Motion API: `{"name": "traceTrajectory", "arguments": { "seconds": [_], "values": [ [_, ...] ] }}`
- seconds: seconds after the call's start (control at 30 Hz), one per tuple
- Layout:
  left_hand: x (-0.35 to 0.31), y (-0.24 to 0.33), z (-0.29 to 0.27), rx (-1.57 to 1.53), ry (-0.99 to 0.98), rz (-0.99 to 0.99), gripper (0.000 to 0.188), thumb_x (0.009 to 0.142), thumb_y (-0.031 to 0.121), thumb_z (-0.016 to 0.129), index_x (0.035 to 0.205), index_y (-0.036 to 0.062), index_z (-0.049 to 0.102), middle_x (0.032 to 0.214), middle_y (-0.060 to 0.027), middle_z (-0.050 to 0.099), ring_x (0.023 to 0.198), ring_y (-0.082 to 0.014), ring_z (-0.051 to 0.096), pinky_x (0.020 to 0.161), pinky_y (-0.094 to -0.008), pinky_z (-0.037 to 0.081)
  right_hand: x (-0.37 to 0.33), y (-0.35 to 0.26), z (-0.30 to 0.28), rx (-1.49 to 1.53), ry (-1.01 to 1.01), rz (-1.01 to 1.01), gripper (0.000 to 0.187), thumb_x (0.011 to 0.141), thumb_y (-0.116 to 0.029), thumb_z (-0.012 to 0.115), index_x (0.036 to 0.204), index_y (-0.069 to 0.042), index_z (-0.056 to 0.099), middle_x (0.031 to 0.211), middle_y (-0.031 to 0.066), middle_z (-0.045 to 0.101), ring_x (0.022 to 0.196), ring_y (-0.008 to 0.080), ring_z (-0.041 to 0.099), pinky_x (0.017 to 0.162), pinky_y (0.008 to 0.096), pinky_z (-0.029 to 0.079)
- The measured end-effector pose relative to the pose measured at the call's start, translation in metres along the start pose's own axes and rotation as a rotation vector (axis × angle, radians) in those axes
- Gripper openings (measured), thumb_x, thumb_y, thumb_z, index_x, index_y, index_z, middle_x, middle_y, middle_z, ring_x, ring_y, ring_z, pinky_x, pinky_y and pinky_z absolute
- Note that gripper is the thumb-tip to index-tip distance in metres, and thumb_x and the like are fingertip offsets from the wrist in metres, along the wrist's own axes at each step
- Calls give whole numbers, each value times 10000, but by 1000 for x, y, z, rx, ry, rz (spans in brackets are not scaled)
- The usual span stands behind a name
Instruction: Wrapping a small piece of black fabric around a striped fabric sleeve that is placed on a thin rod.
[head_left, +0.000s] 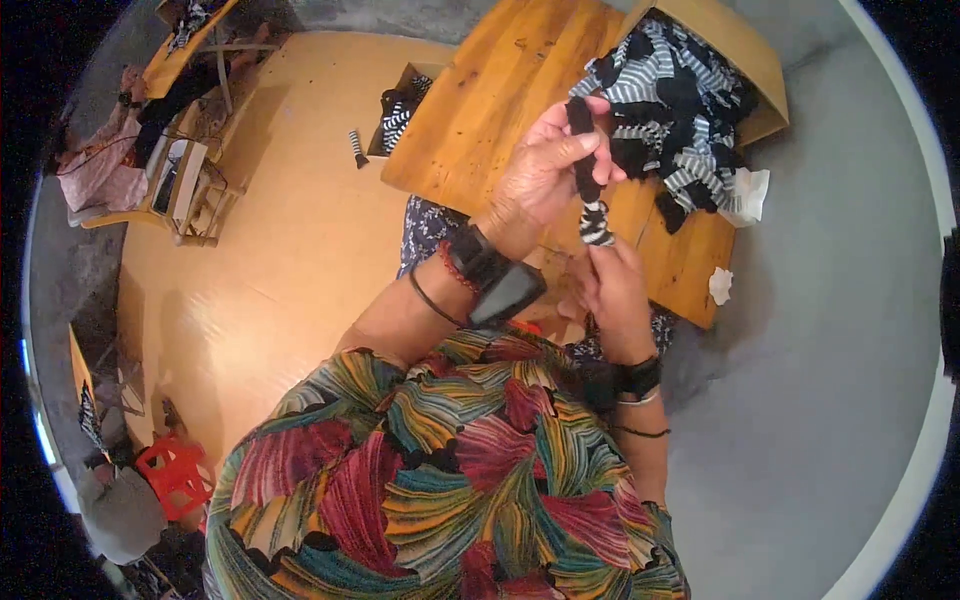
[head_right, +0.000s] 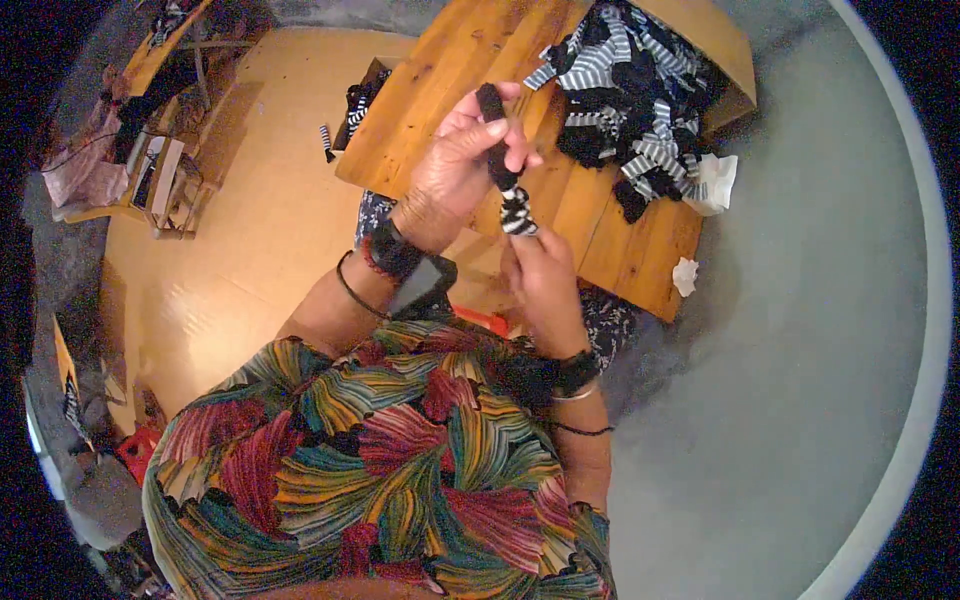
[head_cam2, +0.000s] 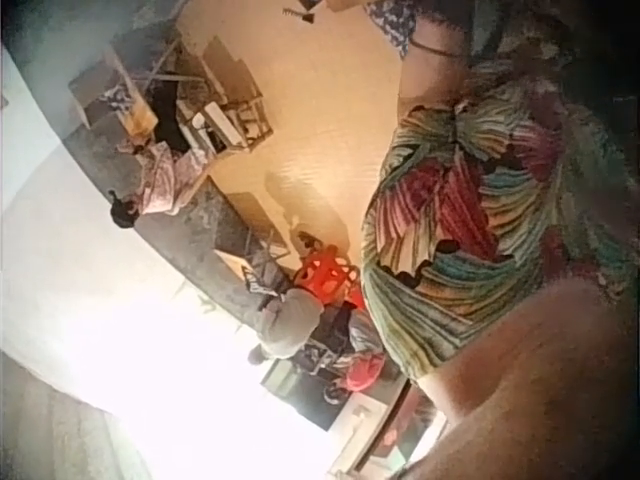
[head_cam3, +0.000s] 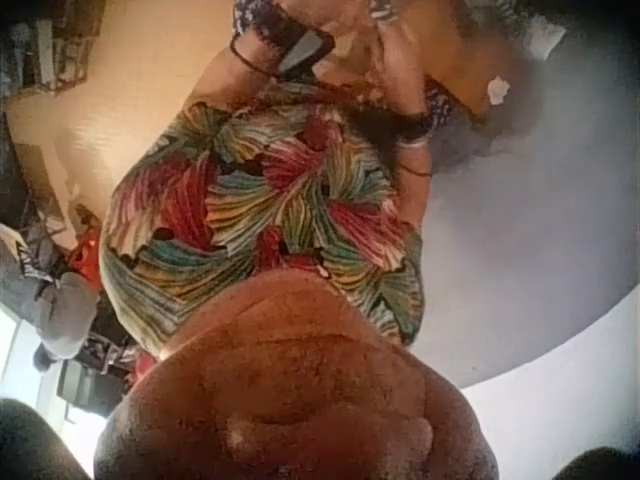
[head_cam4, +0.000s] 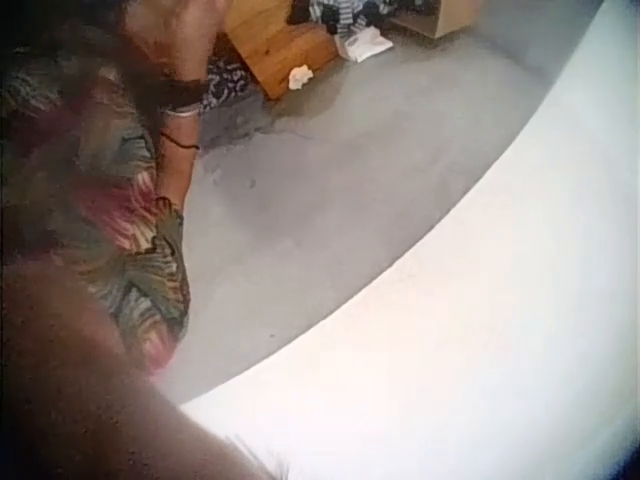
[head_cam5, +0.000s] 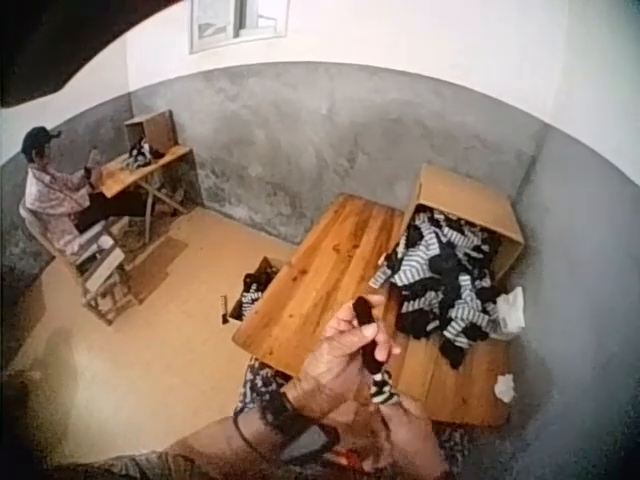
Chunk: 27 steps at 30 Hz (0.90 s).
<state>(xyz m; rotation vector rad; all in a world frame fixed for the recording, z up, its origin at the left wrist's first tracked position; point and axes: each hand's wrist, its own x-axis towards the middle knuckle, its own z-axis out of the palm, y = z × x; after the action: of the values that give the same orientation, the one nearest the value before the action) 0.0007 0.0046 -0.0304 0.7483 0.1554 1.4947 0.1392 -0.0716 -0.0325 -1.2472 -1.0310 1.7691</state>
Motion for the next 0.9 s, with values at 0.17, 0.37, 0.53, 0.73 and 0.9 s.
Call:
{"name": "traceTrajectory", "arguments": {
  "seconds": [0.17,0.37,0.53,0.73,0.9],
  "values": [
    [1,3,0,-216,37,-150,349,864,313,469,1057,22,470,815,-128,579,726,-284,593,748,-452,473,-6,0,-20,323,-263,128,220,879,-261,440,806,-58,483,490,-30,359,370,66,297,373,213,249],
    [1,-17,6,-65,11,64,191,888,263,435,846,78,460,646,-73,525,552,-225,547,619,-419,483,-2,-2,-5,-77,33,-84,207,871,-225,465,767,-52,507,490,-32,380,392,60,319,378,219,241],
    [0,-15,4,147,131,-1,163,876,229,468,872,66,473,730,-91,574,680,-239,595,662,-408,495,-1,0,-9,-79,24,-66,168,866,-190,466,798,-50,527,555,-77,383,453,14,318,410,177,246],
    [-1,-11,-9,147,201,-132,160,860,200,501,934,58,509,907,-88,585,889,-227,568,767,-402,479,3,2,-23,-384,210,-324,151,861,-158,450,810,-43,535,528,-71,356,458,9,312,406,183,234],
    [-3,-10,-21,-30,248,-106,141,855,177,510,930,57,510,941,-96,587,835,-228,580,757,-409,481,-12,8,-29,-267,183,-160,181,877,-177,442,767,-56,520,517,-64,369,438,14,306,392,184,227]
  ]
}}
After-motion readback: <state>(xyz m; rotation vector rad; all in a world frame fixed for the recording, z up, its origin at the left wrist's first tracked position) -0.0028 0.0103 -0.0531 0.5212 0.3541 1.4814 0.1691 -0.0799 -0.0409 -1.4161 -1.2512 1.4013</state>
